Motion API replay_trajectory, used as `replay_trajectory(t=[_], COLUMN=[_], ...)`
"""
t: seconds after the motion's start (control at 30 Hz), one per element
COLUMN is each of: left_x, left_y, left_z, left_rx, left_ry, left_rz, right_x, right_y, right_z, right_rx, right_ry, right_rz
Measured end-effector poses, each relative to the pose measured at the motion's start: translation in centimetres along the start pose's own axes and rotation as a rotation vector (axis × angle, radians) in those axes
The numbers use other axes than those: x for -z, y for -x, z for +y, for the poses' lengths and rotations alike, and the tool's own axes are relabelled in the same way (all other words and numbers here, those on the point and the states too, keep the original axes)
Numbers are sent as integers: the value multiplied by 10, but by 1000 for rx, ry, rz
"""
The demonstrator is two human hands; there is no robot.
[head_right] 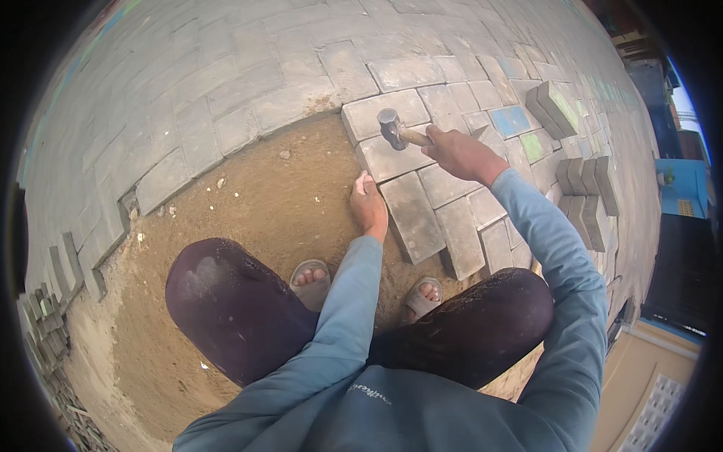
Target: The person kneels on the ground and lays rectangular pavers onto a prepared sand bed. They use a hammer to tap the pavers into place and a trowel to level the sand. A tape measure is used to check spacing.
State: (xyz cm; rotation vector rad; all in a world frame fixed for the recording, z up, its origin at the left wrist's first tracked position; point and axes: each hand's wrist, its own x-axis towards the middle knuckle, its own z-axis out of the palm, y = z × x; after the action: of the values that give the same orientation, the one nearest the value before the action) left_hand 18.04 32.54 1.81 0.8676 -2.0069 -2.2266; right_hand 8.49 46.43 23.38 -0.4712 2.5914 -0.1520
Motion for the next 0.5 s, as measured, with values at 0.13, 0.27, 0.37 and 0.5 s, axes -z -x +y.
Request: replay_trajectory(t=[0.13,0.27,0.37,0.5], left_x=[-21,-31,-28,-28], left_y=[37,48,51,46], left_z=[-6,-1,-1,-9], left_rx=[-43,-31,-39,-65], left_ry=[-61,-26,-21,-49], left_rz=[109,95,85,66], right_x=[10,-37,-52,-54], right_y=[-38,-70,-74,-83], right_z=[-95,-124,-91,-100], right_rx=[393,552,374,286], right_ry=[294,367,533,654], right_rz=[91,198,60,14])
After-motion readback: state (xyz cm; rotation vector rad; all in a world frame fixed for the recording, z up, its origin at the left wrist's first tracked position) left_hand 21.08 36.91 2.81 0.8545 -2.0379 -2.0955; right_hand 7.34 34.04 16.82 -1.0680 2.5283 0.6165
